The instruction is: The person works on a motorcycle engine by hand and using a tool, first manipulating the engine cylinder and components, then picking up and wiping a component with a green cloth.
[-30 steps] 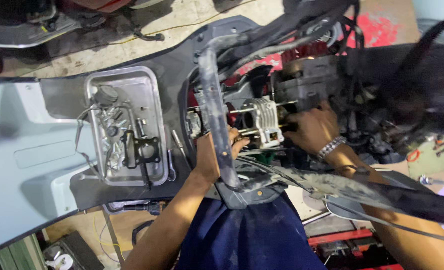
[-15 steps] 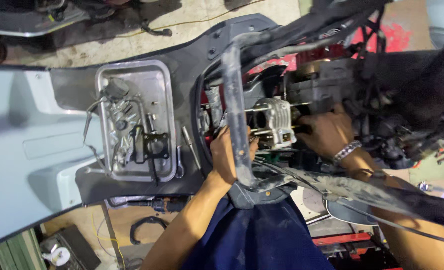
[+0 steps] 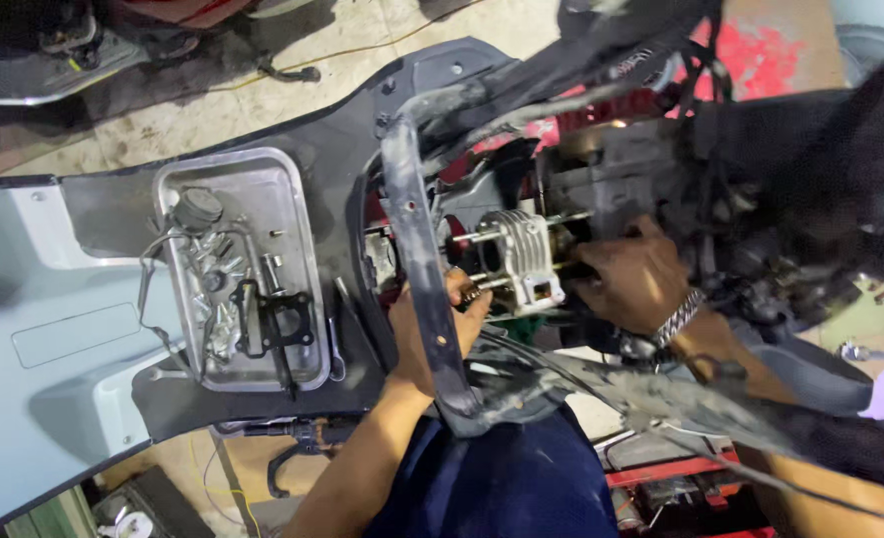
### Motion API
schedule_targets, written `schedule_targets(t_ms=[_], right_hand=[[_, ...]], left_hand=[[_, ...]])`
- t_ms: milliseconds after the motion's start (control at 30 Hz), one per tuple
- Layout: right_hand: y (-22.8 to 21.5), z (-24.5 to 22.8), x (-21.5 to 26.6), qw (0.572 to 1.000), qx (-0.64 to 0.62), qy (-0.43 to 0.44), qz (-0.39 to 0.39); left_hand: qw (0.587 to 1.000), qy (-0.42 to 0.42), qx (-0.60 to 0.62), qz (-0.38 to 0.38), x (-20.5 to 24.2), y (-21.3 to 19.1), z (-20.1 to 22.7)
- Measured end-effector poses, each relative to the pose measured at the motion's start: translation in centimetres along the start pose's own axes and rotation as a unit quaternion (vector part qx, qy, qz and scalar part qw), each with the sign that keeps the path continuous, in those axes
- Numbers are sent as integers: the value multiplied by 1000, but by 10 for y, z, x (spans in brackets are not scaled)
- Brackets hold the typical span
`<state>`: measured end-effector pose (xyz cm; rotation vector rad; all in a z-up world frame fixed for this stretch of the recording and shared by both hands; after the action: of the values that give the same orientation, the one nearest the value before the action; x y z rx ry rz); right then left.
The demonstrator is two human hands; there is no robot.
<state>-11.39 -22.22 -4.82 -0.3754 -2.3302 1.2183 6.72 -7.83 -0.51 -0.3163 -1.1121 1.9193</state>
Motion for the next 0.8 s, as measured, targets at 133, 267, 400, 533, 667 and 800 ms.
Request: schedule_targets(t_ms=[133, 267, 400, 533, 667, 800], right_hand=[[-2, -12, -6, 995, 86, -18, 53], [-4, -13, -2, 994, 62, -58, 66], [-15, -31, 4, 970, 38, -204, 128], [-3, -39, 5, 953, 50, -267, 137], [11, -22, 3, 960, 16, -249, 127], [8, -17, 6, 959, -35, -248, 133]], left_hand=[[998, 48, -27, 7, -4, -2, 6], [999, 25, 18, -12, -6, 3, -3], [997, 73, -5, 9, -5, 5, -1], [991, 131, 8, 37, -3, 0, 7], [992, 120, 32, 29, -2, -4, 11], [993, 110, 34, 9, -4, -7, 15]])
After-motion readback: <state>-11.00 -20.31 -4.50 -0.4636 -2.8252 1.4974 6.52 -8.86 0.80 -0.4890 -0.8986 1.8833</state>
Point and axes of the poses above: each hand's wrist, its own x-axis away from the middle knuckle, its own y-axis out of the palm, z = x × y, the point moved 8 cm from there along -x, towards the middle knuckle, and after that the axes turned 9 degrees about -x, right-handed, at the moved point
